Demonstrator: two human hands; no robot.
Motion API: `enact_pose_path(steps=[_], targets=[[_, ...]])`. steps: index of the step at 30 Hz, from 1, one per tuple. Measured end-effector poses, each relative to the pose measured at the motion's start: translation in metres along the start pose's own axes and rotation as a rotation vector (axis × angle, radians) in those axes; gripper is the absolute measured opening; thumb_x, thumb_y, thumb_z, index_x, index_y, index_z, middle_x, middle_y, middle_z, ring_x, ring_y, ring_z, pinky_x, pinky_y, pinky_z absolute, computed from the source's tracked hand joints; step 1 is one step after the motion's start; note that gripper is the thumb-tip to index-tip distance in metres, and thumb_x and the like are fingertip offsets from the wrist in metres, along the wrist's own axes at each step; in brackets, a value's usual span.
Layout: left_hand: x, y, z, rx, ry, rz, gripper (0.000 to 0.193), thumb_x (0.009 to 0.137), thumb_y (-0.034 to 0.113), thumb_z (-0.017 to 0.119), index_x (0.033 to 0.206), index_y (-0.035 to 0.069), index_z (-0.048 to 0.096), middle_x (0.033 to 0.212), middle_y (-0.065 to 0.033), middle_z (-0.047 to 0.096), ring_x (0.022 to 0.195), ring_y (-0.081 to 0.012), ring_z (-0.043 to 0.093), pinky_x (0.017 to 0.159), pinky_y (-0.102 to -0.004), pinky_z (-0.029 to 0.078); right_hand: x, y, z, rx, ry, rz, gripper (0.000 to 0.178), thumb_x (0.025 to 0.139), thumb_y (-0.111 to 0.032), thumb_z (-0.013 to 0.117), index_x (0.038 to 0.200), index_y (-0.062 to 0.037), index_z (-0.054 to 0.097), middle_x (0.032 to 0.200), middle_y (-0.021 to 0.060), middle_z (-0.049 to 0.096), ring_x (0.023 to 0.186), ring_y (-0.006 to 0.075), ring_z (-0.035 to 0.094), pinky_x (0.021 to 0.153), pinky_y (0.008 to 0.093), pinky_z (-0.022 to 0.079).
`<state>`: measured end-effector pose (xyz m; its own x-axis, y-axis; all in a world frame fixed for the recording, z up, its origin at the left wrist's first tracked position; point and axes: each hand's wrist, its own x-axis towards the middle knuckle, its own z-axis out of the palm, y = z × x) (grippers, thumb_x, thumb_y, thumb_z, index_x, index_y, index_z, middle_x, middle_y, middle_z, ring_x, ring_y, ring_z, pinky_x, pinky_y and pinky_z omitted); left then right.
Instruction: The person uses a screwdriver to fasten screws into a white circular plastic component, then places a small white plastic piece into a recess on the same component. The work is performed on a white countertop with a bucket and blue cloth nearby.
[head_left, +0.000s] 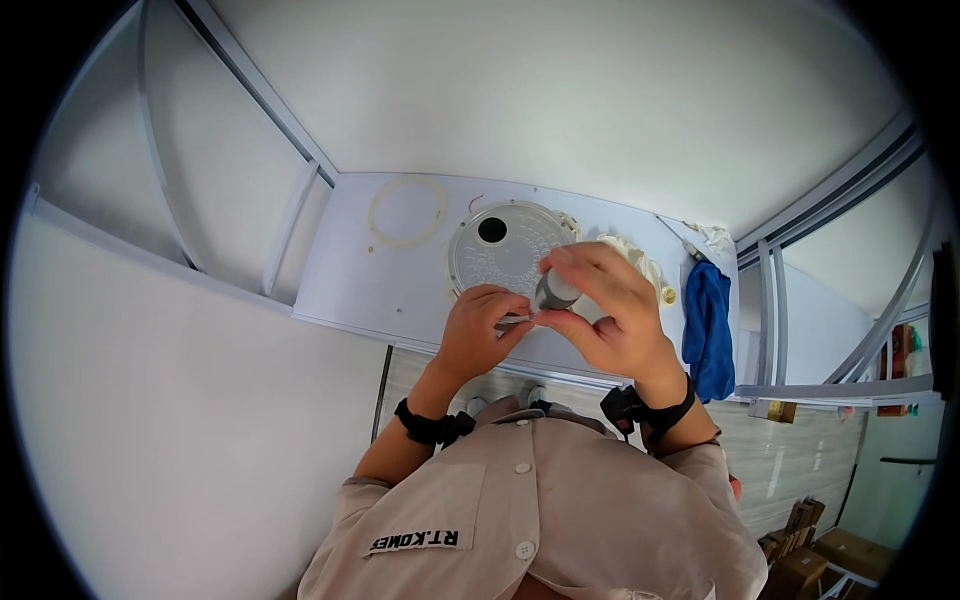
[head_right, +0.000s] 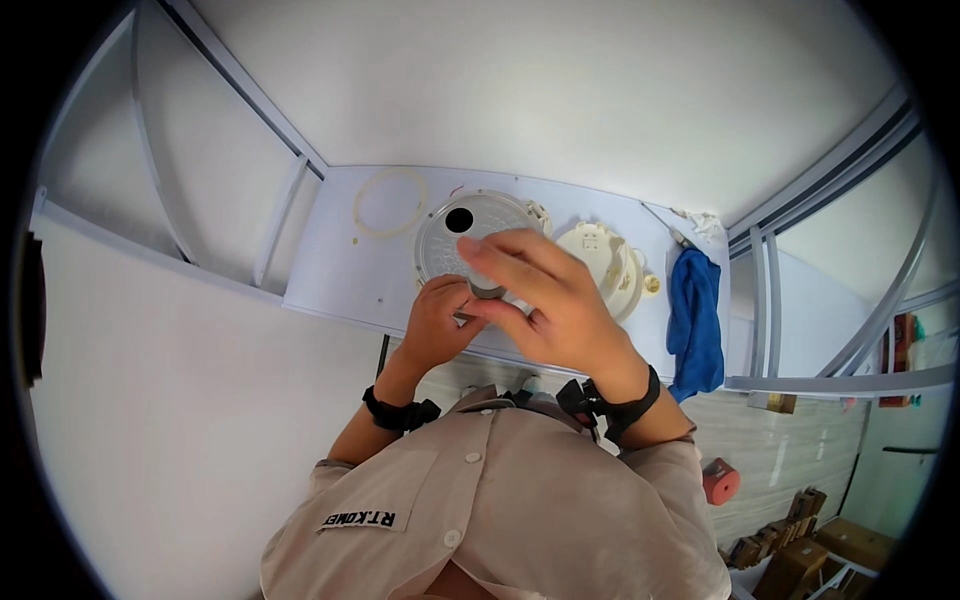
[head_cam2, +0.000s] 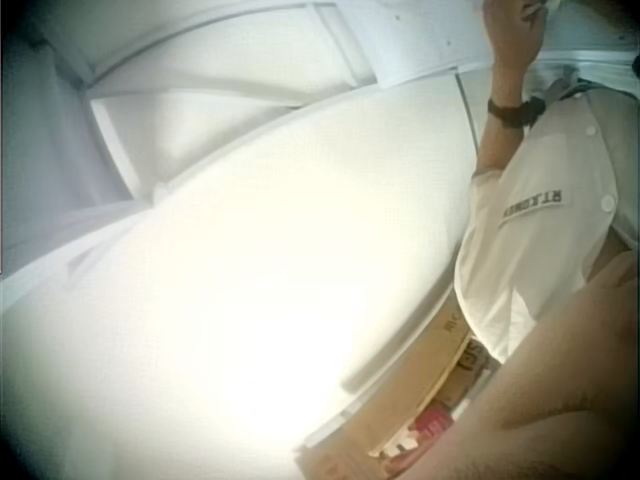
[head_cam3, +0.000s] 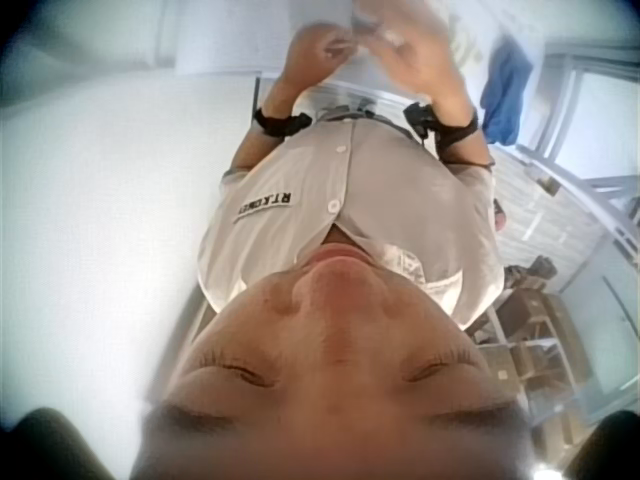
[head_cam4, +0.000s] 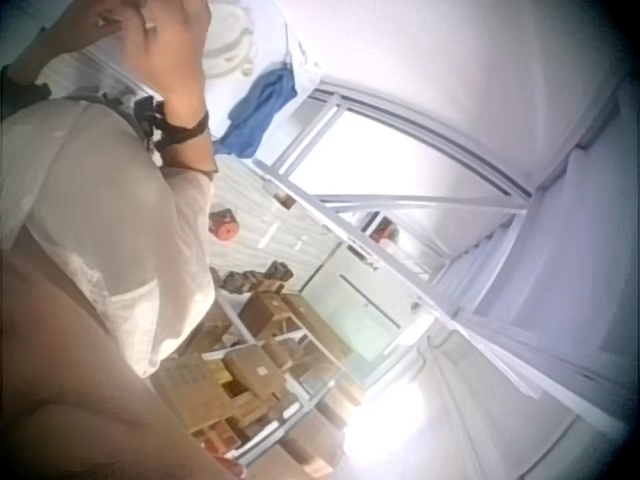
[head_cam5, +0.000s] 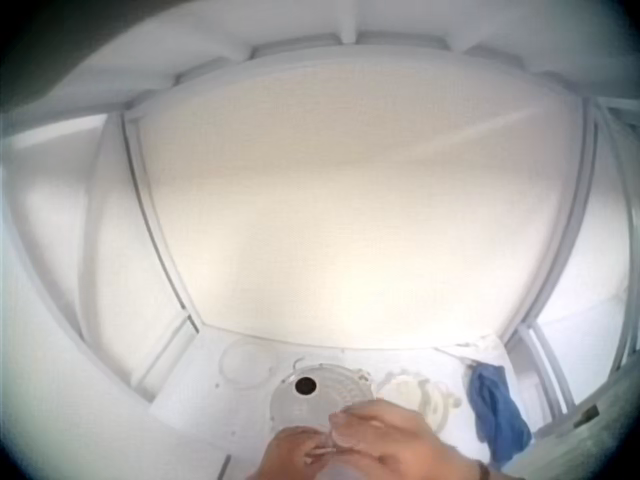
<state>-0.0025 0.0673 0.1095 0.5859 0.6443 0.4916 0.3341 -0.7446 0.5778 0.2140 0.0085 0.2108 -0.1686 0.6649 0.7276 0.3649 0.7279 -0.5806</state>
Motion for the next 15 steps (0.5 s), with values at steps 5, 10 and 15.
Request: enact_pose_path(steps=[5, 10, 15], targets=[[0.000, -0.003, 0.002, -0.004, -0.001, 0.020, 0.025, 0.078, 0.010, 0.086, 0.099, 0.009, 0.073, 0.095, -0.0038, 0.079, 0.095, -0.0290, 0.073, 0.086, -0.0435, 0.055, -0.003, -0.001, 0.004, -0.131, 0.091, -0.031, 0.063, 0.081, -0.006, 0.087, 0.141, -0.0065, 0.069, 0.130, 0.0148, 0.065, 0.105, 0.0301, 0.069, 0.082, 0.0363, 0.058], [-0.001, -0.003, 0.001, -0.032, -0.006, -0.005, 0.025, 0.078, 0.010, 0.086, 0.099, 0.009, 0.073, 0.097, -0.0039, 0.080, 0.096, -0.0289, 0.073, 0.086, -0.0431, 0.055, 0.007, -0.013, 0.013, 0.143, 0.132, 0.033, 0.065, 0.078, -0.009, 0.090, 0.140, -0.0054, 0.069, 0.128, 0.0157, 0.065, 0.103, 0.0308, 0.068, 0.081, 0.0383, 0.057], [0.000, -0.002, 0.000, -0.027, -0.021, -0.012, 0.025, 0.078, 0.010, 0.086, 0.099, 0.008, 0.073, 0.097, -0.0039, 0.080, 0.096, -0.0285, 0.073, 0.086, -0.0430, 0.055, -0.002, -0.007, -0.002, -0.090, 0.018, 0.046, 0.065, 0.080, -0.010, 0.090, 0.141, -0.0049, 0.069, 0.130, 0.0190, 0.065, 0.108, 0.0313, 0.066, 0.085, 0.0401, 0.057]])
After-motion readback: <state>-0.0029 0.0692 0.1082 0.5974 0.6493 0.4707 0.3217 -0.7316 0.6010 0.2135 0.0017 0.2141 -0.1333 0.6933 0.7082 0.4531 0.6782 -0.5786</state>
